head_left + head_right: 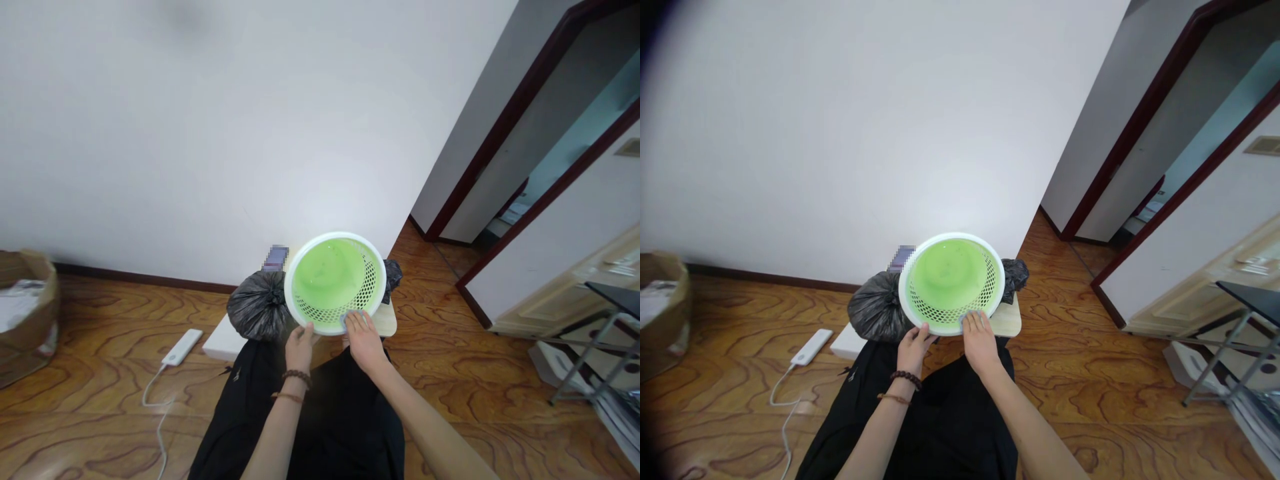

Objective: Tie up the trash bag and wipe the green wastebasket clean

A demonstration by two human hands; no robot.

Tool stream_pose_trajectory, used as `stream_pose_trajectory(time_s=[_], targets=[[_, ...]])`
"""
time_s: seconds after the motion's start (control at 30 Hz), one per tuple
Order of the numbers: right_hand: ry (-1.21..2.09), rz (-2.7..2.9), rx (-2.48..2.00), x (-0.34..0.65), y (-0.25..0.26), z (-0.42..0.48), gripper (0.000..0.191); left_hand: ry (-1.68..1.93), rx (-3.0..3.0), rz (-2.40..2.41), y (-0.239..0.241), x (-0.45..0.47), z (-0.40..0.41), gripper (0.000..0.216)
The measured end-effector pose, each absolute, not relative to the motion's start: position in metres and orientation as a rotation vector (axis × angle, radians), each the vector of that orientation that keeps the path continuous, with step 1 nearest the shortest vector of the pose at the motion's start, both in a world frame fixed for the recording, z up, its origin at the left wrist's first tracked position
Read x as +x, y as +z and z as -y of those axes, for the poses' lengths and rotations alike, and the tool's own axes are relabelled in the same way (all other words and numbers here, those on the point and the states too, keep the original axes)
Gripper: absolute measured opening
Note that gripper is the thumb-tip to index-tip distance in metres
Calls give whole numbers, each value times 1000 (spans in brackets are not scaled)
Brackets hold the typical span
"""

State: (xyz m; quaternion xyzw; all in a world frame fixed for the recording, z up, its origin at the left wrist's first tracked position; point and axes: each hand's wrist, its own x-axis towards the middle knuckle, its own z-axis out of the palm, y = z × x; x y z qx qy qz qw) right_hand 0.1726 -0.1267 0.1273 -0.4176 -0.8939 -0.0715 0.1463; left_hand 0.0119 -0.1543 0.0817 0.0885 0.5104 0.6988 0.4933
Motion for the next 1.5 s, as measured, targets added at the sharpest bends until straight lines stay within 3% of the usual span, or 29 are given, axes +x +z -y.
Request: stream_pose_trajectory(time_s=[0.47, 0.8, 1.07, 1.37, 1.5], targets=[[-148, 2549, -1234, 146, 125, 138, 40, 1697, 96, -1138, 93, 5, 153, 21], [-346, 2563, -1336, 166, 141, 119, 40, 1725, 73, -1124, 105, 13, 155, 22], [-146, 2608, -1345, 147, 126, 135, 39, 1696, 61, -1190, 89, 10, 152, 30], [-304, 2484, -1421, 153, 145, 124, 38, 1702, 68, -1130, 97, 17, 154, 27], [-158, 2510, -1394, 141, 143, 127, 37, 1701, 36, -1151, 101, 19, 156, 26]])
